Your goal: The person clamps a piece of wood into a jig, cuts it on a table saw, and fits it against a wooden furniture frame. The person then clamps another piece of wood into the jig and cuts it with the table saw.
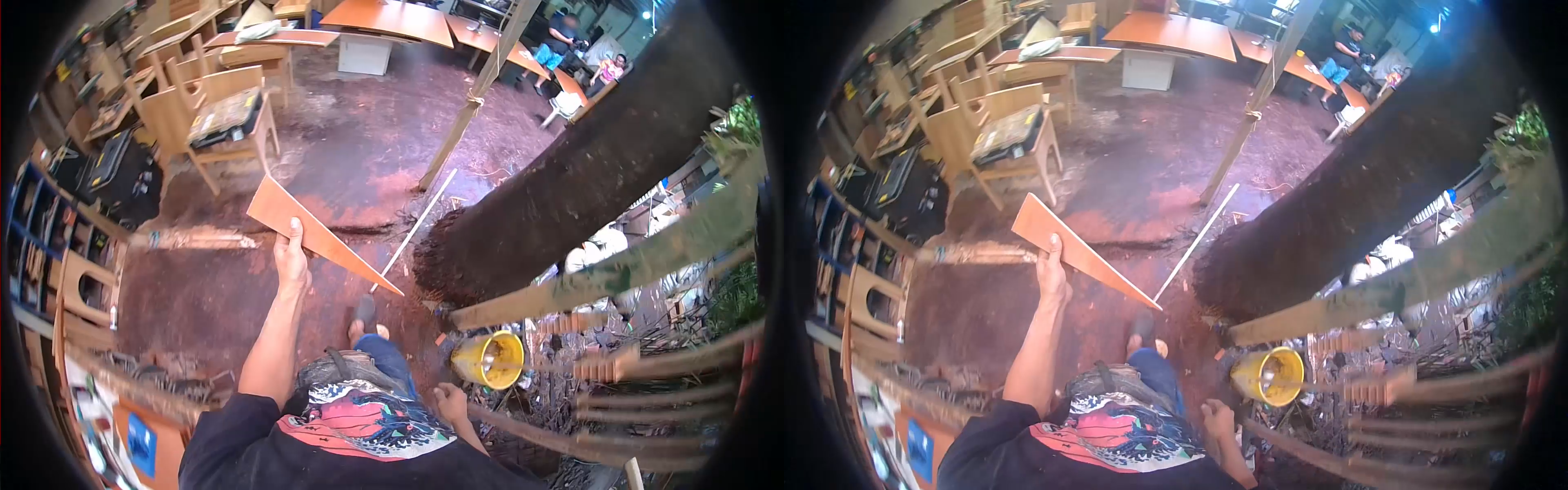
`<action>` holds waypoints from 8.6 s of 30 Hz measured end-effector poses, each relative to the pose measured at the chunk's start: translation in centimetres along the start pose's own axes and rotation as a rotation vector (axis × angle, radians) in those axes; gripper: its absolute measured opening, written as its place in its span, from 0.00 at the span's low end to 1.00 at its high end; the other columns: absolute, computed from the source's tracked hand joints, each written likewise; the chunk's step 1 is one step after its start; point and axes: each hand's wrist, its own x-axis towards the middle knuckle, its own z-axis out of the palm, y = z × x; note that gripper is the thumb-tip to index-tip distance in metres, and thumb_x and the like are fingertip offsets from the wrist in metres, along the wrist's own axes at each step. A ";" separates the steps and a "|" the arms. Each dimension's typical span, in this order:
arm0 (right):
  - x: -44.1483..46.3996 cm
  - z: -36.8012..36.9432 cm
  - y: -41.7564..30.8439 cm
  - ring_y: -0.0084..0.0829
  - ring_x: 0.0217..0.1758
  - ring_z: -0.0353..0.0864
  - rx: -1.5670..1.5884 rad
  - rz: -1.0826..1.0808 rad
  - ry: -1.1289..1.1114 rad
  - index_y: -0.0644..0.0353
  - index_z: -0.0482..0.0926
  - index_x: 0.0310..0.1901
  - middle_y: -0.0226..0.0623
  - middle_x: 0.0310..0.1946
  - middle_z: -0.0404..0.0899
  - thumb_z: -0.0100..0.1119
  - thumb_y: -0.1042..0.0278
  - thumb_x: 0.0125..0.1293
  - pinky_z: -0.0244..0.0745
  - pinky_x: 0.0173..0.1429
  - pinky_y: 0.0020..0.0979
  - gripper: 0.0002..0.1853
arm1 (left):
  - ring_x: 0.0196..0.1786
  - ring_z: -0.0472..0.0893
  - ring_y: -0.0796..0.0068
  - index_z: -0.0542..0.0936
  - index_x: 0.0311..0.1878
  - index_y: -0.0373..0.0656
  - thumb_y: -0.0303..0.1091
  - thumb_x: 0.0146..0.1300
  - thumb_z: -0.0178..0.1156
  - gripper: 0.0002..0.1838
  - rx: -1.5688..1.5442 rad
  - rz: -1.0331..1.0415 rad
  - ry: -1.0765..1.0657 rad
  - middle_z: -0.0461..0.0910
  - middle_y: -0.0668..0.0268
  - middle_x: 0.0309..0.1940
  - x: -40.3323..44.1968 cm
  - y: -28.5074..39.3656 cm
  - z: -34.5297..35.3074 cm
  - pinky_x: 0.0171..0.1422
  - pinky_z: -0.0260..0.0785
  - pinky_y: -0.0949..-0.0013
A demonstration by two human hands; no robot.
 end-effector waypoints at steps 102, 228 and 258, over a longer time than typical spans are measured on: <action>313.4 -80.1 -99.5 0.25 0.15 0.68 0.901 -0.105 -0.310 0.63 0.75 0.40 0.38 0.28 0.78 0.58 0.63 0.74 0.63 0.18 0.29 0.11 | 0.37 0.74 0.80 0.76 0.61 0.32 0.40 0.77 0.58 0.20 0.546 0.156 1.131 0.79 0.66 0.40 209.8 -70.7 138.4 0.40 0.67 0.75; 443.8 -125.6 -172.8 0.39 0.41 0.72 -0.869 -0.206 1.159 0.59 0.83 0.52 0.34 0.33 0.77 0.70 0.58 0.58 0.64 0.46 0.42 0.22 | 0.65 0.75 0.62 0.69 0.72 0.36 0.42 0.65 0.70 0.36 0.335 0.646 -1.123 0.75 0.53 0.63 407.7 -87.8 266.1 0.67 0.70 0.59; 448.3 -117.6 -169.3 0.24 0.39 0.84 0.723 0.143 2.101 0.65 0.77 0.49 0.36 0.38 0.83 0.72 0.69 0.67 0.81 0.45 0.26 0.16 | 0.54 0.79 0.71 0.75 0.61 0.34 0.45 0.59 0.76 0.34 0.166 0.116 -1.579 0.81 0.62 0.51 410.1 -91.1 274.1 0.64 0.69 0.67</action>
